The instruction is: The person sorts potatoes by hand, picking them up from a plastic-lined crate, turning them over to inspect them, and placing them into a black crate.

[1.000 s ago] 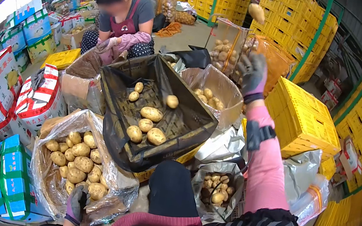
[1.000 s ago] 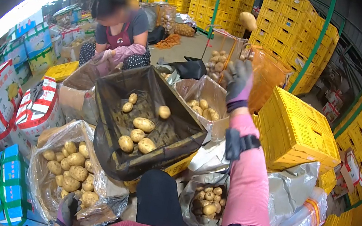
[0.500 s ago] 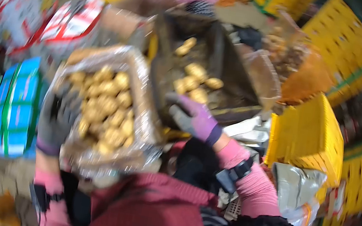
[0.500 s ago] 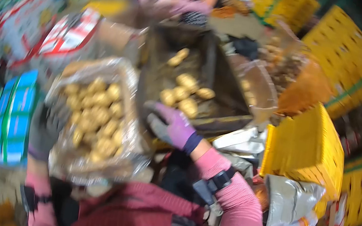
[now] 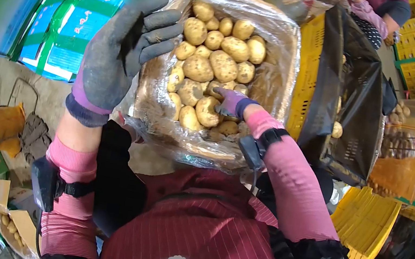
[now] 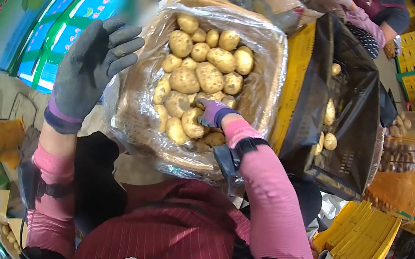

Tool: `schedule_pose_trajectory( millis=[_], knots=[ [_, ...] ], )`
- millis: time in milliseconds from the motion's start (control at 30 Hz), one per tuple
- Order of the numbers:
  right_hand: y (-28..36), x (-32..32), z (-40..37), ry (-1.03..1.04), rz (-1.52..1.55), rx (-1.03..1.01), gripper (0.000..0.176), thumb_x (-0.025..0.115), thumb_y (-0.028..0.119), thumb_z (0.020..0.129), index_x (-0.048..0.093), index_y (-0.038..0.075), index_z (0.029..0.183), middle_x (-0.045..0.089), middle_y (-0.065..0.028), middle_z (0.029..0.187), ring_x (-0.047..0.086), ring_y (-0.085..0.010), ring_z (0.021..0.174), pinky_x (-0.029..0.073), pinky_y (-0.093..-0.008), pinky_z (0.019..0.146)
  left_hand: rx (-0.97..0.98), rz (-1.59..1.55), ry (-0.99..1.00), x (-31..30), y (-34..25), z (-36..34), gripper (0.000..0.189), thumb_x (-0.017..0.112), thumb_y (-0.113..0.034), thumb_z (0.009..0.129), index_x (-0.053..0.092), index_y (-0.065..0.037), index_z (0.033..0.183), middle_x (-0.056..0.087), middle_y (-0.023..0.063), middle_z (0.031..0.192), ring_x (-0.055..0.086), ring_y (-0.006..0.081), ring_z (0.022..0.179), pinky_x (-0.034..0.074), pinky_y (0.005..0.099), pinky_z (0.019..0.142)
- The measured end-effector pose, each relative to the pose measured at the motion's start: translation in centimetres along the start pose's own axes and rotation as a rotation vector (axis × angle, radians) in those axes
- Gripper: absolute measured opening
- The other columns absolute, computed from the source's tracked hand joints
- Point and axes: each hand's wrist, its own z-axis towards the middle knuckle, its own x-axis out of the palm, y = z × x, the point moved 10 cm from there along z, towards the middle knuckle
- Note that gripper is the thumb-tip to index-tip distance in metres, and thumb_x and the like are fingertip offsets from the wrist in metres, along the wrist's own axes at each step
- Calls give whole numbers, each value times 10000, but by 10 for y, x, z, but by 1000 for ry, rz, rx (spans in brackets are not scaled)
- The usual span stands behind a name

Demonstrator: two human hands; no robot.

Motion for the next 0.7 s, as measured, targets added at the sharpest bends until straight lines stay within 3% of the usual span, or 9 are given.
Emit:
schedule_pose_trajectory(
  millis=[67, 133, 267, 300, 467, 533, 600, 700],
  knots=[
    [6, 27, 39, 7, 9, -150, 855, 769, 388, 805, 392, 159, 1538, 581, -221, 1394, 575, -385, 1270, 477, -428, 1043, -4, 180, -74, -9, -2, -7, 580, 414, -416, 1073, 445, 31, 1441, 598, 183, 1348, 607, 266, 1226, 491, 361, 1036],
    [20, 45, 49, 64, -223, -36, 933, 814, 433, 757, 384, 161, 1539, 573, -208, 1409, 562, -396, 1281, 481, -437, 1037, 4, 224, -95, -13, -8, -12, 602, 403, -435, 1074, 434, 34, 1449, 607, 172, 1334, 614, 249, 1213, 500, 344, 1015],
    [37, 30, 54, 64, -369, -28, 908, 851, 505, 695, 501, 108, 1434, 611, -224, 1322, 587, -397, 1232, 494, -469, 1008, 22, 301, -107, -14, -15, -18, 640, 410, -462, 1066, 421, 42, 1462, 602, 173, 1333, 610, 254, 1216, 475, 353, 1035],
    [42, 30, 52, 80, -403, -51, 866, 872, 514, 670, 553, 80, 1349, 623, -232, 1275, 600, -394, 1206, 507, -459, 991, 42, 323, -87, -12, -15, -19, 648, 405, -467, 1065, 421, 45, 1461, 598, 178, 1338, 605, 262, 1222, 466, 361, 1040],
    [33, 53, 57, 4, -356, -90, 911, 906, 465, 616, 548, 62, 1350, 638, -200, 1279, 627, -390, 1184, 527, -459, 968, 33, 392, -91, -5, -13, -21, 662, 396, -478, 1062, 423, 50, 1460, 588, 189, 1349, 595, 279, 1235, 448, 379, 1045],
    [39, 51, 45, 145, -264, -79, 954, 922, 434, 606, 510, 34, 1368, 649, -209, 1265, 621, -429, 1174, 524, -469, 964, 51, 310, -71, -4, -8, -22, 514, 463, -325, 1073, 473, 53, 1420, 630, 185, 1300, 645, 239, 1153, 505, 342, 998],
    [42, 29, 22, 68, -180, -97, 956, 910, 470, 635, 497, 0, 1359, 665, -222, 1228, 645, -396, 1137, 526, -445, 949, 47, 302, -71, -5, -4, -22, 489, 506, -282, 1058, 481, 46, 1421, 642, 178, 1280, 642, 228, 1150, 506, 339, 995],
    [19, -20, -15, -186, 498, 35, 900, 864, 537, 726, 505, 7, 1358, 677, -153, 1127, 651, -224, 1042, 532, -354, 899, -27, 505, -40, 0, 6, -23, 489, 561, -194, 1021, 464, 23, 1448, 633, 179, 1285, 622, 210, 1166, 501, 317, 990]
  ],
)
